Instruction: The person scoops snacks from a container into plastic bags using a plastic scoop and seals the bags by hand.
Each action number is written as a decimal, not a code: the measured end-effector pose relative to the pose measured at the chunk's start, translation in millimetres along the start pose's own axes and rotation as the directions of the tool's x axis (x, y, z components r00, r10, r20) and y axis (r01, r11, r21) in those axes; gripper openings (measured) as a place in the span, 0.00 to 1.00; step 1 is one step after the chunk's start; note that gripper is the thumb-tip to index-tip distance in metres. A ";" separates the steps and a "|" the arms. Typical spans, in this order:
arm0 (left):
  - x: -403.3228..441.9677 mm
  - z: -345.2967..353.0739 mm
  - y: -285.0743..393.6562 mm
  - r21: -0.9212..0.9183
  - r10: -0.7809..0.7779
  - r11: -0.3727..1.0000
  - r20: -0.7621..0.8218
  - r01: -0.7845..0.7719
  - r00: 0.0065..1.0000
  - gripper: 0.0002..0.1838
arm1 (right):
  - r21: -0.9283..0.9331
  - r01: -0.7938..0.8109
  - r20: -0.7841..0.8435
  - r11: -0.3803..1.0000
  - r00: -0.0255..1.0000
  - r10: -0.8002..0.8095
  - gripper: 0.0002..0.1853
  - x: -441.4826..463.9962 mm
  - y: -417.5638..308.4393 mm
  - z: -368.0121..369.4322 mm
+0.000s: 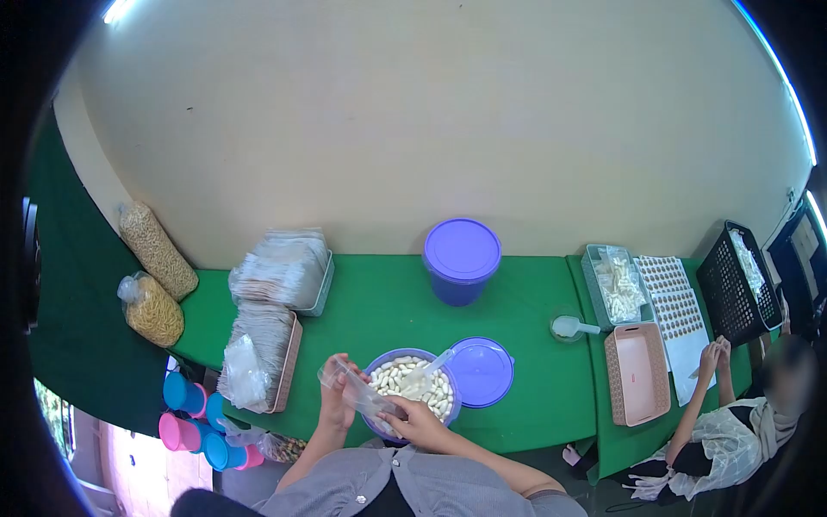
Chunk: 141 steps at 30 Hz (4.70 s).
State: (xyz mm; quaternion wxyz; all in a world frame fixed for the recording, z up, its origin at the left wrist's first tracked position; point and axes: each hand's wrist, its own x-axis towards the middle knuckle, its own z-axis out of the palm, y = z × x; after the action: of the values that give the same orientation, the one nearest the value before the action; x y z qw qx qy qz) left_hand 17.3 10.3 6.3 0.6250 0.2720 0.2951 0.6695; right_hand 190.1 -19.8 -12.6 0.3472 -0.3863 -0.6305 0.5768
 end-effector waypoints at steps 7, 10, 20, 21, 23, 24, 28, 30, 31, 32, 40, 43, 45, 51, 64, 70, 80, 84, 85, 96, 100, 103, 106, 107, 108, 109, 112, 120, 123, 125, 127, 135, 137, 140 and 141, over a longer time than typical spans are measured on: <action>-4.2 1.4 -2.5 0.093 -0.045 0.994 -0.081 0.052 0.996 0.26 | 0.018 -0.108 0.016 0.994 0.994 0.108 0.20 2.9 -13.4 -10.7; -3.7 -3.4 -6.6 0.118 -0.001 0.993 -0.250 0.032 0.968 0.22 | 0.018 -0.105 0.018 0.994 0.994 0.105 0.21 5.0 -19.6 -15.7; 1.1 -15.8 29.3 0.484 0.418 0.812 -0.093 -0.326 0.904 0.17 | -0.767 -0.002 -0.152 0.642 0.972 -0.179 0.27 13.8 23.4 -45.7; 2.5 -15.6 31.5 0.526 0.458 0.774 -0.080 -0.353 0.885 0.17 | -0.803 -0.014 -0.148 0.595 0.973 -0.178 0.27 12.7 26.7 -44.5; 5.5 -20.6 34.3 0.552 0.462 0.757 -0.077 -0.348 0.884 0.17 | -0.835 0.011 -0.106 0.550 0.978 -0.180 0.26 11.5 34.9 -43.0; 7.2 -23.4 35.0 0.578 0.466 0.741 -0.074 -0.342 0.882 0.17 | -0.863 0.037 -0.062 0.504 0.982 -0.180 0.26 11.3 35.0 -42.9; 12.7 -36.1 36.0 0.620 0.449 0.725 -0.093 -0.302 0.889 0.17 | -0.875 0.004 -0.071 0.485 0.988 -0.136 0.25 10.1 31.2 -44.1; 14.8 -40.2 35.6 0.645 0.457 0.709 -0.114 -0.284 0.882 0.18 | -0.913 -0.042 -0.112 0.405 0.982 -0.150 0.25 9.2 30.7 -48.8; 15.1 -40.5 35.9 0.646 0.454 0.710 -0.115 -0.281 0.883 0.18 | -0.913 -0.044 -0.113 0.407 0.983 -0.146 0.25 9.0 30.3 -52.4; 15.8 -40.4 36.4 0.644 0.463 0.707 -0.109 -0.292 0.880 0.18 | -0.923 -0.047 -0.114 0.383 0.982 -0.153 0.25 9.2 29.7 -56.9; 18.2 -40.8 36.4 0.613 0.449 0.735 -0.117 -0.291 0.886 0.18 | -0.865 -0.038 -0.119 0.500 0.984 -0.131 0.23 5.0 4.8 -79.0; 17.6 -37.2 36.8 0.619 0.435 0.733 -0.111 -0.281 0.894 0.18 | -0.838 -0.109 -0.191 0.535 0.976 -0.100 0.17 0.3 -29.4 -87.5; 18.4 -36.5 36.0 0.648 0.453 0.707 -0.110 -0.282 0.885 0.18 | -0.736 -0.188 -0.227 0.650 0.974 0.025 0.15 -2.0 -42.2 -92.8; 19.1 -38.1 31.5 0.622 0.402 0.739 -0.097 -0.260 0.910 0.18 | -0.331 -0.024 -0.283 0.943 0.956 -0.075 0.13 3.5 -29.7 -82.6; 17.8 -44.1 28.3 0.656 0.394 0.720 -0.116 -0.228 0.912 0.18 | 0.083 -0.183 -0.410 0.980 0.890 0.201 0.10 19.8 36.9 -70.2; 15.8 -41.9 26.9 0.622 0.377 0.750 -0.123 -0.225 0.918 0.18 | 0.076 -0.214 -0.339 0.974 0.913 0.227 0.10 19.6 73.2 -38.0; 15.4 -41.0 19.8 0.629 0.349 0.748 -0.102 -0.212 0.931 0.19 | 0.406 -0.241 -0.310 0.882 0.871 0.381 0.13 25.2 84.9 -39.5; 13.4 -35.8 23.5 0.637 0.332 0.747 -0.108 -0.192 0.937 0.19 | 0.380 -0.272 -0.319 0.884 0.859 0.402 0.13 23.8 78.4 -38.1; 13.2 -36.2 23.3 0.637 0.333 0.747 -0.108 -0.192 0.937 0.19 | 0.398 -0.272 -0.315 0.876 0.857 0.409 0.13 24.1 80.4 -38.1; 12.9 -40.4 22.0 0.612 0.347 0.759 -0.092 -0.222 0.933 0.19 | 0.520 -0.315 -0.269 0.794 0.822 0.502 0.14 26.8 72.8 -36.4; 13.3 -40.2 22.3 0.620 0.341 0.756 -0.102 -0.208 0.935 0.19 | 0.560 -0.308 -0.280 0.769 0.803 0.525 0.14 27.5 74.6 -34.7; 14.4 -42.3 21.2 0.622 0.334 0.755 -0.094 -0.206 0.938 0.19 | 0.586 -0.289 -0.281 0.757 0.803 0.525 0.14 25.2 74.2 -34.0; 15.0 -40.7 19.9 0.608 0.326 0.762 -0.066 -0.221 0.943 0.19 | 0.609 -0.270 -0.286 0.746 0.802 0.524 0.13 22.6 77.4 -33.3; 15.5 -41.2 18.5 0.624 0.314 0.753 -0.061 -0.209 0.947 0.19 | 0.622 -0.254 -0.288 0.741 0.805 0.518 0.13 21.7 79.7 -33.1; 15.9 -41.3 17.7 0.640 0.302 0.743 -0.056 -0.198 0.952 0.20 | 0.623 -0.254 -0.288 0.739 0.804 0.520 0.13 21.1 78.7 -32.8; 15.9 -40.9 17.3 0.640 0.300 0.743 -0.055 -0.197 0.952 0.20 | 0.630 -0.236 -0.299 0.740 0.806 0.511 0.13 20.3 77.4 -32.5; 16.0 -38.7 16.5 0.680 0.272 0.712 -0.040 -0.173 0.961 0.20 | 0.648 -0.206 -0.307 0.733 0.810 0.499 0.13 18.8 77.6 -32.6; 14.6 -31.8 15.2 0.817 0.239 0.552 0.039 -0.168 0.970 0.22 | 0.692 -0.192 -0.280 0.696 0.817 0.504 0.13 17.6 74.0 -33.2; 13.0 -30.2 15.6 0.848 0.221 0.507 0.041 -0.151 0.974 0.23 | 0.704 -0.189 -0.269 0.684 0.821 0.504 0.12 16.1 70.8 -32.8; 11.6 -26.5 18.3 0.863 0.222 0.479 0.057 -0.160 0.973 0.23 | 0.718 -0.169 -0.265 0.675 0.831 0.489 0.13 15.2 69.4 -32.5; 9.4 -22.3 20.5 0.876 0.223 0.451 0.074 -0.170 0.972 0.22 | 0.730 -0.161 -0.272 0.665 0.823 0.498 0.12 15.7 63.3 -32.2; 6.7 -19.4 22.1 0.935 0.147 0.202 0.266 -0.292 0.953 0.22 | 0.780 -0.032 -0.351 0.625 0.805 0.478 0.12 16.3 47.0 -41.9; 6.9 -22.1 18.2 0.933 0.113 0.159 0.308 -0.323 0.945 0.23 | 0.761 0.054 -0.419 0.647 0.802 0.425 0.11 17.9 37.2 -46.0; 5.9 -19.7 13.9 0.928 0.070 0.108 0.349 -0.355 0.934 0.24 | 0.716 0.144 -0.501 0.683 0.788 0.359 0.11 19.7 13.8 -48.9; 5.2 -18.2 12.7 0.929 0.066 0.100 0.350 -0.355 0.935 0.24 | 0.717 0.143 -0.500 0.682 0.787 0.361 0.11 19.8 8.6 -49.6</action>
State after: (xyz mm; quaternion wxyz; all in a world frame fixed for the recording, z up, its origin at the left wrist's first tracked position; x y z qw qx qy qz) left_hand -5.0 14.0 3.3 0.2165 0.7251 0.5472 0.3576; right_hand 225.6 20.8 -16.8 0.6157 -0.4197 -0.1792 0.6424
